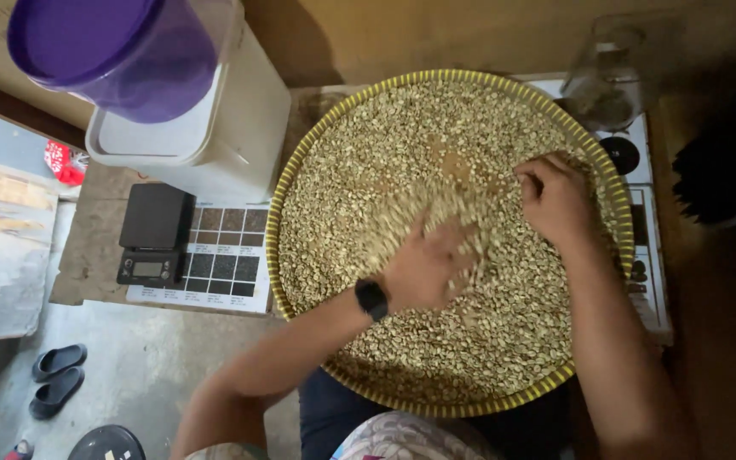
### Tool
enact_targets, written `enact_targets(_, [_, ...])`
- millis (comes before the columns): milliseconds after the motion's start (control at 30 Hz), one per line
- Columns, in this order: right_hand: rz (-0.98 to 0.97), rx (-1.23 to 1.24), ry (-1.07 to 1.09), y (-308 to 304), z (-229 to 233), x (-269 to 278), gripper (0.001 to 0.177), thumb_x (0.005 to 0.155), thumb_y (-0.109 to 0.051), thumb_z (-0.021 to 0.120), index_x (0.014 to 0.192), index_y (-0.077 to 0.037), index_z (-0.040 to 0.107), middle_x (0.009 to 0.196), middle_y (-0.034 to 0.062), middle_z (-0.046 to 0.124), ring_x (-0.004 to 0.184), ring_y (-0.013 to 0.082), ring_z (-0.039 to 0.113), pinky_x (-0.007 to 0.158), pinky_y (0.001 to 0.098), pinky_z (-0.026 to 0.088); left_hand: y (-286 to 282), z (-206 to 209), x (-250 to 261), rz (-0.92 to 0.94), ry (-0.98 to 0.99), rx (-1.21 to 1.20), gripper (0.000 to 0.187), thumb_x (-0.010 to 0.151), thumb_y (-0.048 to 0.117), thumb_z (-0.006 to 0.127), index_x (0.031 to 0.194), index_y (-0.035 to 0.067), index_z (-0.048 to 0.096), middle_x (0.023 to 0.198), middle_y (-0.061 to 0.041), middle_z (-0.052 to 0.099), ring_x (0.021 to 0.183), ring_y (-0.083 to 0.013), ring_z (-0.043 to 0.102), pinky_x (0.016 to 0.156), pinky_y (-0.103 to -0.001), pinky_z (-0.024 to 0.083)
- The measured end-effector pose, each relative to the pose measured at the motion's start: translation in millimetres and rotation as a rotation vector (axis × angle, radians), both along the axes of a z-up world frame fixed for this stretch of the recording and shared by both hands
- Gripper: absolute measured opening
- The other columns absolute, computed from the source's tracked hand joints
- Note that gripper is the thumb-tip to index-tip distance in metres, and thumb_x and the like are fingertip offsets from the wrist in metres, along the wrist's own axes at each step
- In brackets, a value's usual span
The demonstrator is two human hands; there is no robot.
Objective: Manually sorting green coffee beans in a large tray to remove defects and impurities.
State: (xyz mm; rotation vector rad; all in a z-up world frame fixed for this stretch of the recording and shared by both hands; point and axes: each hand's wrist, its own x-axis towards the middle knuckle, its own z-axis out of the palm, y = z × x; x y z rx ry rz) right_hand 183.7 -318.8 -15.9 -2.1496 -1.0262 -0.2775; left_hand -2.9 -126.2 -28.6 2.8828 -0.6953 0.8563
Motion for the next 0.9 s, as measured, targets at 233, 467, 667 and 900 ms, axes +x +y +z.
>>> enact_targets(233, [0.029, -0.025, 0.039, -2, -5, 2, 0.015, 0.098, -0.004, 0.069, 0.111, -0.003, 0.077, 0.096, 0.0197, 0.068, 0.092, 0.0472, 0.068, 0.074, 0.0537, 0.055, 82, -25, 61, 0.189, 0.07, -0.075, 0.08, 0.103, 0.075, 0.017, 0.154, 0.023, 0.051, 0.161, -0.016, 0.04, 0.156, -0.0429, 0.027, 0.118, -0.079, 0.011])
enact_targets(467, [0.034, -0.056, -0.018, -3, -9, 4, 0.013, 0.098, -0.005, 0.071, 0.109, -0.004, 0.076, 0.097, 0.0171, 0.068, 0.093, 0.0451, 0.069, 0.076, 0.0518, 0.056, 127, 42, 31, 0.43, 0.418, -0.078, 0.083, 0.1, 0.081, 0.026, 0.163, 0.03, 0.038, 0.168, -0.019, 0.033, 0.156, -0.0457, 0.025, 0.121, -0.075, 0.012])
enact_targets(667, [0.036, -0.048, 0.044, 0, 2, 0, 0.012, 0.102, -0.002, 0.068, 0.111, -0.003, 0.076, 0.096, 0.0161, 0.067, 0.089, 0.0413, 0.068, 0.074, 0.0478, 0.056, 168, 21, 1, 0.519, 0.491, -0.211, 0.092, 0.104, 0.076, 0.032, 0.166, 0.008, 0.027, 0.166, -0.029, 0.03, 0.155, -0.0496, 0.024, 0.126, -0.065, 0.017])
enact_targets(900, [0.043, -0.032, 0.052, 0, 3, -2, 0.013, 0.104, -0.005, 0.067, 0.114, 0.0, 0.075, 0.097, 0.0193, 0.067, 0.091, 0.0449, 0.066, 0.078, 0.05, 0.056, 153, 11, 47, 0.399, 0.373, -0.343, 0.101, 0.102, 0.077, 0.042, 0.164, -0.001, 0.024, 0.163, -0.036, 0.03, 0.154, -0.0526, 0.027, 0.129, -0.061, 0.018])
